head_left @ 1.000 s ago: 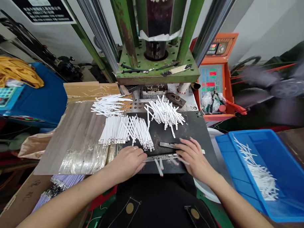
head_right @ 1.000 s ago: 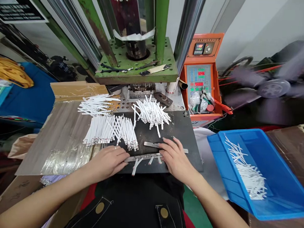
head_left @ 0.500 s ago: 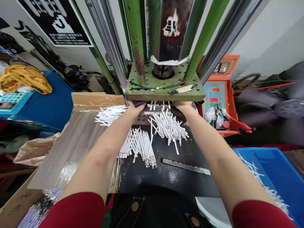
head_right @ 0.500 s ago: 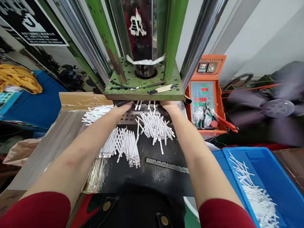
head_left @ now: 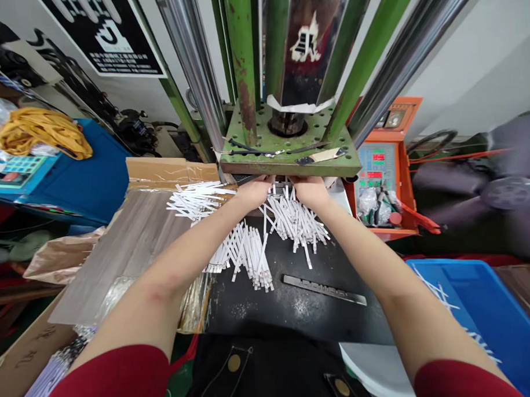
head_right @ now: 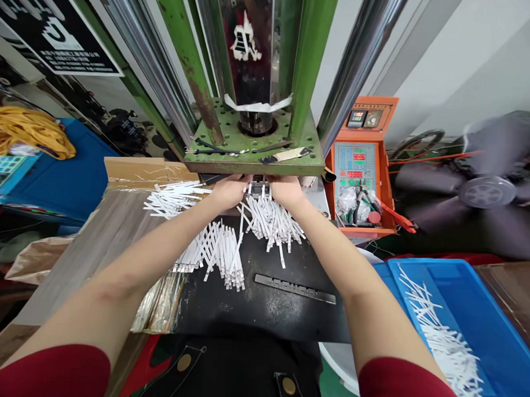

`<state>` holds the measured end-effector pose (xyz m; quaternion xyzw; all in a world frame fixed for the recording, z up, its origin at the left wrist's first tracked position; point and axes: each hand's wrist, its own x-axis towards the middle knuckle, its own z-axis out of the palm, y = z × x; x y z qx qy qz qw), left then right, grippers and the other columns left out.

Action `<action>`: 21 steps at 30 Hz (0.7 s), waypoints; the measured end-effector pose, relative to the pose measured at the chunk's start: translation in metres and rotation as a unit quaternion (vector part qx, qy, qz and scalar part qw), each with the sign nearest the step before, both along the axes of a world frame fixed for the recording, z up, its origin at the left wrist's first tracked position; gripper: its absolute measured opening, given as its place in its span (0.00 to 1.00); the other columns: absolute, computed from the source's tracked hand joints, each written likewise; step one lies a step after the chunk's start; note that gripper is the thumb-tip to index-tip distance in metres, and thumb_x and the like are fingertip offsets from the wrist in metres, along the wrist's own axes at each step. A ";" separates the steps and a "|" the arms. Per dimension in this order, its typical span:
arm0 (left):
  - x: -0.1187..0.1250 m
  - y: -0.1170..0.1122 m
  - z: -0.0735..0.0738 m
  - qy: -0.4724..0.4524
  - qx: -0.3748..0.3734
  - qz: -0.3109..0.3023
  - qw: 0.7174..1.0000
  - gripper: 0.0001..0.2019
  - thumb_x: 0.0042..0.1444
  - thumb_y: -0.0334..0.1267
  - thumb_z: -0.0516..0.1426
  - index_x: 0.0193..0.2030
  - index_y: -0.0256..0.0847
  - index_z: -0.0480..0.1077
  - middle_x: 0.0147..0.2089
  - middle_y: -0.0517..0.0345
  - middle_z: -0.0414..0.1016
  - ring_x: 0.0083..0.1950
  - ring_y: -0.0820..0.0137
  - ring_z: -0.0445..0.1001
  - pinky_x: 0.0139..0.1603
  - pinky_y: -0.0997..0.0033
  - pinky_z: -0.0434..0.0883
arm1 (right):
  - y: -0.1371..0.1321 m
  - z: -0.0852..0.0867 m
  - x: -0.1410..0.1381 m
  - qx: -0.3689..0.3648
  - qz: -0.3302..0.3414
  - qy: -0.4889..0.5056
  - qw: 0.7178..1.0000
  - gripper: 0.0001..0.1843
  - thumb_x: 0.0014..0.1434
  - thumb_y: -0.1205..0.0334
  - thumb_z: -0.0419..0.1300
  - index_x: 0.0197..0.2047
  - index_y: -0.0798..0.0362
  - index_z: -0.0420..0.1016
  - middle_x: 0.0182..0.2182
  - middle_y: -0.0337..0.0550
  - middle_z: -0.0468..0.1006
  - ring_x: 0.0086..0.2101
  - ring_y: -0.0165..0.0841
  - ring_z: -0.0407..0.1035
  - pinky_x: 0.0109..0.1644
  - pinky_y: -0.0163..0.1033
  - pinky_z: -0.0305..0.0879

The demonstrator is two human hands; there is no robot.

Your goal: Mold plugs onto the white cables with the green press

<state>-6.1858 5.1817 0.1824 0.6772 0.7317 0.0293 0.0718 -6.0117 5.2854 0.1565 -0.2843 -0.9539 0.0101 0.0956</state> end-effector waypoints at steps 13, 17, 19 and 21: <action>0.021 -0.128 0.043 -0.116 0.011 -0.027 0.993 0.25 0.68 0.31 0.47 0.72 0.39 0.57 0.61 0.47 0.74 0.59 0.66 0.74 0.63 0.62 0.68 | -0.099 0.050 0.112 -0.237 0.074 0.114 0.962 0.30 0.63 0.76 0.44 0.66 0.58 0.65 0.60 0.54 0.73 0.59 0.40 0.68 0.62 0.48 0.67; 0.025 -0.282 0.023 -0.322 -0.263 -0.148 0.897 0.18 0.67 0.37 0.50 0.58 0.54 0.74 0.55 0.59 0.79 0.53 0.66 0.78 0.56 0.66 0.73 | -0.214 -0.002 0.232 -0.501 0.234 -0.051 0.832 0.20 0.68 0.67 0.48 0.51 0.44 0.79 0.38 0.39 0.84 0.37 0.33 0.79 0.40 0.36 0.76; 0.030 -0.328 -0.007 -0.281 -0.321 -0.043 0.903 0.17 0.67 0.38 0.49 0.53 0.49 0.77 0.51 0.54 0.81 0.53 0.61 0.79 0.53 0.63 0.74 | -0.248 -0.048 0.261 -0.442 0.071 -0.016 0.894 0.16 0.67 0.60 0.52 0.44 0.45 0.82 0.35 0.44 0.85 0.33 0.40 0.80 0.34 0.40 0.77; 0.036 -0.348 -0.045 -0.205 -0.294 0.097 0.929 0.18 0.68 0.39 0.46 0.48 0.42 0.77 0.47 0.46 0.82 0.53 0.55 0.79 0.52 0.58 0.74 | -0.260 -0.092 0.269 -0.317 -0.073 0.068 0.943 0.19 0.67 0.54 0.49 0.41 0.46 0.82 0.33 0.47 0.84 0.33 0.46 0.80 0.34 0.47 0.78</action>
